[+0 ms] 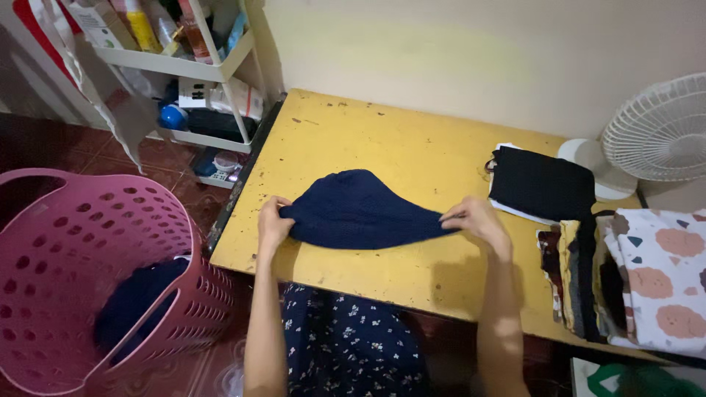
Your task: The person folds several garments one by one on a yellow table, including a dark blue top, a white long-sleeved shirt, a black top with red graphics, a light grey top, and a black long-sleeved shirt. Each item is smoothed, folded into a compact rectangle, and stacked on the table.
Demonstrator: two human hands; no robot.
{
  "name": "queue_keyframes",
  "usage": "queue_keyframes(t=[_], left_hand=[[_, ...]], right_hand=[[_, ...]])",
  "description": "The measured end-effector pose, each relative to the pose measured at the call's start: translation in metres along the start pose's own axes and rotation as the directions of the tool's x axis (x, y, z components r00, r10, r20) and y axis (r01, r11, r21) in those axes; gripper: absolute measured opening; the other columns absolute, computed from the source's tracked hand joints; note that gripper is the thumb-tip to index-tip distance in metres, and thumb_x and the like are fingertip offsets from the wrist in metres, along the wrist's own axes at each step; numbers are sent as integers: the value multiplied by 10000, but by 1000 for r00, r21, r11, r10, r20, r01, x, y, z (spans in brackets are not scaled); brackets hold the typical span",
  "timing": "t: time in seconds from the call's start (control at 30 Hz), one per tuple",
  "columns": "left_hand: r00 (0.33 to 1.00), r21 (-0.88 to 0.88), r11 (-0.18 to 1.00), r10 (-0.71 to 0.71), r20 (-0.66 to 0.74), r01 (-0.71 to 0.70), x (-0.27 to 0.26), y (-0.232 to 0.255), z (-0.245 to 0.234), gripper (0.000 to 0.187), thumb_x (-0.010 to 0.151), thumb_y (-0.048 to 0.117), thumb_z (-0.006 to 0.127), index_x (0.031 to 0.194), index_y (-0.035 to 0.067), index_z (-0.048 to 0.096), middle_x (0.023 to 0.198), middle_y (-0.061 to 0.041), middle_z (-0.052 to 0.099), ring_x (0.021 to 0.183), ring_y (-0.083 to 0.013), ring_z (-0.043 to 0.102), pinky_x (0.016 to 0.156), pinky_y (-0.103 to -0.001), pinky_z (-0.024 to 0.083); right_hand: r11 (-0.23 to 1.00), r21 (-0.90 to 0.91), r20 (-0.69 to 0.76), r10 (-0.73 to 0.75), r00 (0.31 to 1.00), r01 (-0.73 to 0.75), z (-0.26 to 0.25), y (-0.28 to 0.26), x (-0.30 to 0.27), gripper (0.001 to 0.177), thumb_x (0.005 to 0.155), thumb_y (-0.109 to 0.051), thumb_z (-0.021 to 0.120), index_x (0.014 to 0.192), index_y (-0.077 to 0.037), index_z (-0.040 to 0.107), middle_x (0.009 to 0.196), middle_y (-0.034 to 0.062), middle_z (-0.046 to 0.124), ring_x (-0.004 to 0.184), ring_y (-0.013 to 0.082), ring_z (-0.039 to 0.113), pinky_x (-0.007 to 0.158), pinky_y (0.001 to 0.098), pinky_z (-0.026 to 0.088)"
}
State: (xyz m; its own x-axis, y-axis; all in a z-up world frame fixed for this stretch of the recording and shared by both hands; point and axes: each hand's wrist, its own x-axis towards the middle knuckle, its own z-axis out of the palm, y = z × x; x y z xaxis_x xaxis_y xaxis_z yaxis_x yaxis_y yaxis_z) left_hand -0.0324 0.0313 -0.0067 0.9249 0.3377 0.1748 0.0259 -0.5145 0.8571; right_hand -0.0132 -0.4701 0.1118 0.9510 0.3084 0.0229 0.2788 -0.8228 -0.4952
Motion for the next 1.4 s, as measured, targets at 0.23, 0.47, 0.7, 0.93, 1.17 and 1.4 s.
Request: queue_keyframes(t=[0.23,0.47,0.7,0.93,1.17,1.4], left_hand=[[889,566,815,-161,428,-125,-15,88,-29,976,542,387,1039,1353,132,559,1353,-224,507,1208,-357,561,1038,-431,482],[775,-407,808,557,297,-425,-77,192,63,596,812,241,849,1308,30,595,1208,-173,647,1135,-308,662,976,-385,535],[957,35,957,287,36,-288,-54,183,41,521,732,-90,699,1188,157,749,963,-120,756,902,-291,750,797,-382,574],[800,276,924,371,-471,-266,-38,158,-9,269,801,48,747,1061,115,766,887,-125,762,792,-290,745,714,-405,566],[833,151,972,-68,-549,179,-15,87,-38,184,846,115,724,1003,84,813,837,-162,759,754,-316,721,690,-416,546],[918,-911,200,-244,311,362,-8,25,-51,276,1055,219,584,1251,43,667,1118,-76,723,976,-207,684,858,-348,557]], right_hand=[[879,474,-390,164,906,46,-4,-2,18,171,971,-185,752,1038,-30,780,917,55,753,856,116,640,787,264,498],[606,772,-237,-3,972,190,41,-104,36,109,979,-98,681,1019,-11,733,971,12,726,939,100,670,871,255,524],[996,-23,-325,-91,941,88,-1,-133,0,377,663,70,761,1021,-44,788,942,143,672,913,288,658,845,405,518],[996,-56,-785,-4,619,-64,31,-62,3,473,632,124,631,1084,30,736,1013,220,656,975,391,641,892,448,512],[944,317,-751,307,584,-89,23,14,0,394,818,58,536,1153,-18,730,972,172,731,907,262,745,859,336,549],[98,947,-320,204,925,306,-37,-5,-46,269,1011,33,446,1114,-20,689,1105,112,696,990,236,708,898,356,597]])
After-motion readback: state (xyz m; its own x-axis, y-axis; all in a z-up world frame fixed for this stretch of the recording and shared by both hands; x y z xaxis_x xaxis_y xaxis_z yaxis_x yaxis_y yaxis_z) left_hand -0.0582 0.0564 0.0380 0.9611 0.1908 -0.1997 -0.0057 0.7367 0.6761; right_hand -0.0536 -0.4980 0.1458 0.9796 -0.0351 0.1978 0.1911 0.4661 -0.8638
